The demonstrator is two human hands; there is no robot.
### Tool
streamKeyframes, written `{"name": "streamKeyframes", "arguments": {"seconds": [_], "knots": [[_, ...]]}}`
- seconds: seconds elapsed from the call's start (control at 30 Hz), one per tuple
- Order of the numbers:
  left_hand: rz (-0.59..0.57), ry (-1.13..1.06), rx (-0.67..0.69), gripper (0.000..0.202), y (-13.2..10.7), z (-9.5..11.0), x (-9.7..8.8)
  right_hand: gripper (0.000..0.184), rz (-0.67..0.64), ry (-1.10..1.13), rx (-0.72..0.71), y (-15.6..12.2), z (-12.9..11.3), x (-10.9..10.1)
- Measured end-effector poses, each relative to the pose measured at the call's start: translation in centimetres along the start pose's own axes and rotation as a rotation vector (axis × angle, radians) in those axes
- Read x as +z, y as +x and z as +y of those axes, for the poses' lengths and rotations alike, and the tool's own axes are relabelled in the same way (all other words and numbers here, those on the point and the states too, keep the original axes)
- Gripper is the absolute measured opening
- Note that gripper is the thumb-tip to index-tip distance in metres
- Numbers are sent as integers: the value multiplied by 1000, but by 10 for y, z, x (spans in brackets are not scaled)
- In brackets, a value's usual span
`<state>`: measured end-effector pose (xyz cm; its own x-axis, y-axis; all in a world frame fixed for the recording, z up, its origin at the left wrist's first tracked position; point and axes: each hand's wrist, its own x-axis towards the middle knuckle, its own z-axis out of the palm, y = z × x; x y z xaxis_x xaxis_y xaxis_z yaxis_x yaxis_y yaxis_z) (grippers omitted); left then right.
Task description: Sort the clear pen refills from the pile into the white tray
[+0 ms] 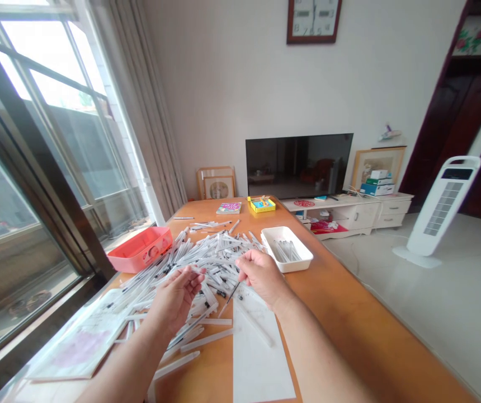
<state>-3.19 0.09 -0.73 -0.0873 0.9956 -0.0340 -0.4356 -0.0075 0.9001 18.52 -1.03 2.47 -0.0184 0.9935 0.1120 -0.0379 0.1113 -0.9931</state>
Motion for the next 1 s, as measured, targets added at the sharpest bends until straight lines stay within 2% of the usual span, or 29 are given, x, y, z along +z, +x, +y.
{"name": "streamKeyframes", "arguments": {"seconds": [0.07, 0.17, 0.57, 0.77, 1.0], "knots": [[29, -137, -46, 15, 1, 5, -3, 22, -24, -45, -15, -2, -1, 3], [71, -226, -88, 8, 3, 8, -6, 22, -52, -105, -55, -4, -1, 6], [58, -216, -108, 7, 6, 4, -8, 22, -81, -213, -66, -5, 3, 13], [56, -167, -29, 24, 3, 6, -7, 21, -104, -242, -47, -8, 1, 21], [27, -19, 89, 43, -3, 5, -1, 17, -211, -240, -88, -13, 10, 37]]}}
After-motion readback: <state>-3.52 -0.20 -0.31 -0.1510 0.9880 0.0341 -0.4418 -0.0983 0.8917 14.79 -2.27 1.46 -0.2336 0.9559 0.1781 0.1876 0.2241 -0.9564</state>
